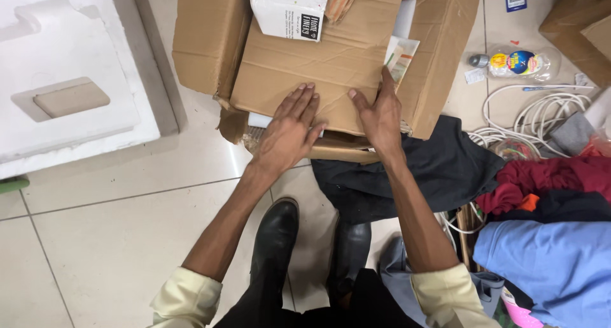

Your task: The person packs a cardboard box by first placing white foam padding and a small box inside. They then add several folded clothes, including black, grey, blue, and maroon garments, followed by a red artificial flower garland and a small plastic bag.

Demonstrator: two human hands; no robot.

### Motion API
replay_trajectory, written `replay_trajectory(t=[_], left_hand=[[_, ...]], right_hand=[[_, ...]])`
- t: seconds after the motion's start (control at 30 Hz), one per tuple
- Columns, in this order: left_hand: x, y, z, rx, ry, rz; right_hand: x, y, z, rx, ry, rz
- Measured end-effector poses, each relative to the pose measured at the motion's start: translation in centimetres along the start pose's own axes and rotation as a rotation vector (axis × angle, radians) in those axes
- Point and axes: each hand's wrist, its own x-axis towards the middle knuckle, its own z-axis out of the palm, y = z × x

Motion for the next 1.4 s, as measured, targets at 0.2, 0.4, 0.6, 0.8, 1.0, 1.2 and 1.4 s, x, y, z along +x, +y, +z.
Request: replay_trajectory(t=[0.2,0.4,0.6,0.8,1.0,1.2,1.4], left_hand=[[-1.0,1.2,1.1,0.102,-0.044,0.017],[1.8,0.9,1.2,0.158,0.018,0.026],[3.6,-0.5,2.9,0.089,-0.016,-0.043],[0.0,-0.5,-0.8,-0.173,0.167,0.028],[-10.4,-8.2,-8.0,-0.295,0.479,-0.391],[-19.8,-18.8,-8.0,0.406,0.161,-0.548],[-19.1,-18.9,-8.5,0.408,0.152,-0.545]], right_hand=[[2.2,2.7,-0.6,0.004,0.164,-0.134],[3.7,1.9,-0.9,-0.069,0.097,-0.091],[4.1,1.8,-0.9,-0.151,0.019,-0.125],[2.7,2.6,-0.8,-0.298,0.052,-0.320],[1.3,0.6,-1.3,-0.041,-0.009,-0.229],[0.9,-0.6,-1.6,-0.180,-0.041,-0.174],[0.4,-1.9,-1.9,-0.194,-0.040,-0.055]])
